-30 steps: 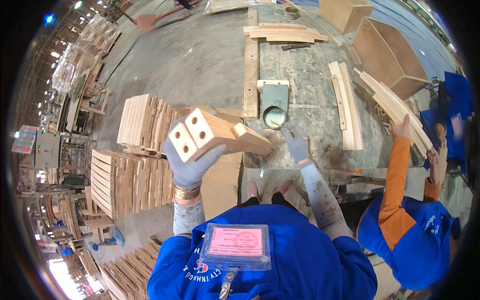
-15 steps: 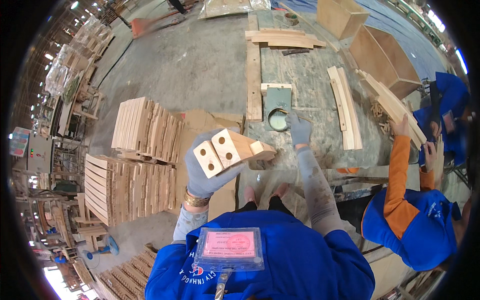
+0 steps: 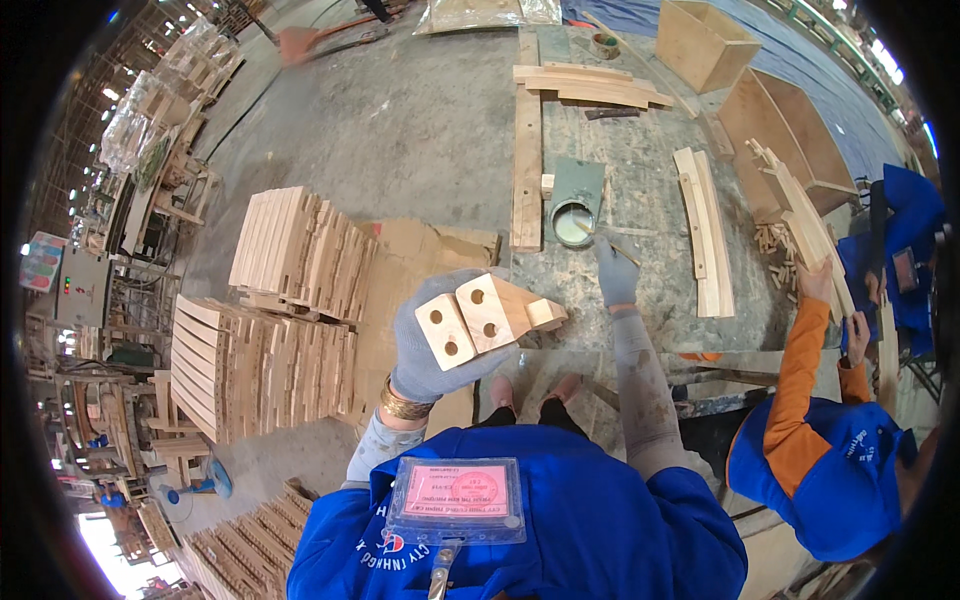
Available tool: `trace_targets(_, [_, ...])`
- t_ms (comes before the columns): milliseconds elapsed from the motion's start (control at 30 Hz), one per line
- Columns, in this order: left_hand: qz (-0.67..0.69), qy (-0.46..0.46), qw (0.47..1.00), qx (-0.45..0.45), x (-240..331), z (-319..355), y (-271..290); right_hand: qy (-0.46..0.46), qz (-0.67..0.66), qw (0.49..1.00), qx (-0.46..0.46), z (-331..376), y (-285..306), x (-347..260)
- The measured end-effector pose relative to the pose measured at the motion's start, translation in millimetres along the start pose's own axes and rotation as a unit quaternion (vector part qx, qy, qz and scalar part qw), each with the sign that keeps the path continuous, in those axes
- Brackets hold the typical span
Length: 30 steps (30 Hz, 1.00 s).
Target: The person applies glue to the holes of small wooden blocks using a thin stick. They pick up a block, dip the stick into a container of glue, and carefully apply it to the holes before placing the block down. The process is repeated for multiple blocks in a factory setting.
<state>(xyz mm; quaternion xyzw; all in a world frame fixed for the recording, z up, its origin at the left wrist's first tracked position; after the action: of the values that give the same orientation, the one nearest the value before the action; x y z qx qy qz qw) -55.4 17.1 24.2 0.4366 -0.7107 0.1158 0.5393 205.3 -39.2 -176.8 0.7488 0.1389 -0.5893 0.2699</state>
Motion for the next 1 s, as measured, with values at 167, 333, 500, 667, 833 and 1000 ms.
trace_targets(167, [-0.022, -0.018, 1.000, -0.002, 5.7, -2.3, -3.9, 0.002, 0.010, 1.000, 0.011, 16.5, -7.9, 7.5])
trace_targets(333, [-0.029, -0.029, 0.999, -0.006, 10.9, -5.7, -9.2, -0.070, -0.025, 0.997, 0.002, 20.6, -13.2, 29.2])
trace_targets(500, [-0.006, -0.028, 1.000, 0.013, 8.7, -5.0, -11.6, -0.106, -0.061, 0.992, -0.014, 26.4, -8.1, 15.4])
trace_targets(667, [-0.004, -0.033, 0.999, 0.009, 10.8, -7.3, -15.6, -0.252, -0.244, 0.936, 0.025, 37.8, -17.3, 25.3])
trace_targets(833, [0.000, -0.027, 1.000, 0.004, 8.2, -7.8, -17.3, -0.308, -0.470, 0.825, 0.062, 42.9, -26.9, 36.3])
trace_targets(1000, [-0.006, -0.014, 1.000, 0.001, 7.2, -7.0, -18.1, -0.362, -0.571, 0.722, 0.145, 35.5, -32.2, 41.2])
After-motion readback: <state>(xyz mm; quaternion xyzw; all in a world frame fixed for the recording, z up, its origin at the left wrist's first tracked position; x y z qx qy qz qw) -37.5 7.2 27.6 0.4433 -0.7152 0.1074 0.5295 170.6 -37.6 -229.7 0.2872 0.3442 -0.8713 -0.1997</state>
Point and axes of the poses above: each hand's wrist, its own z-axis away from the middle knuckle, its own y-axis out of the back of the hand, x = y × z, the point moved 2 cm from there along -z, towards the middle knuckle, and after that the axes turned 3 degrees about z, right-handed, at the moved point
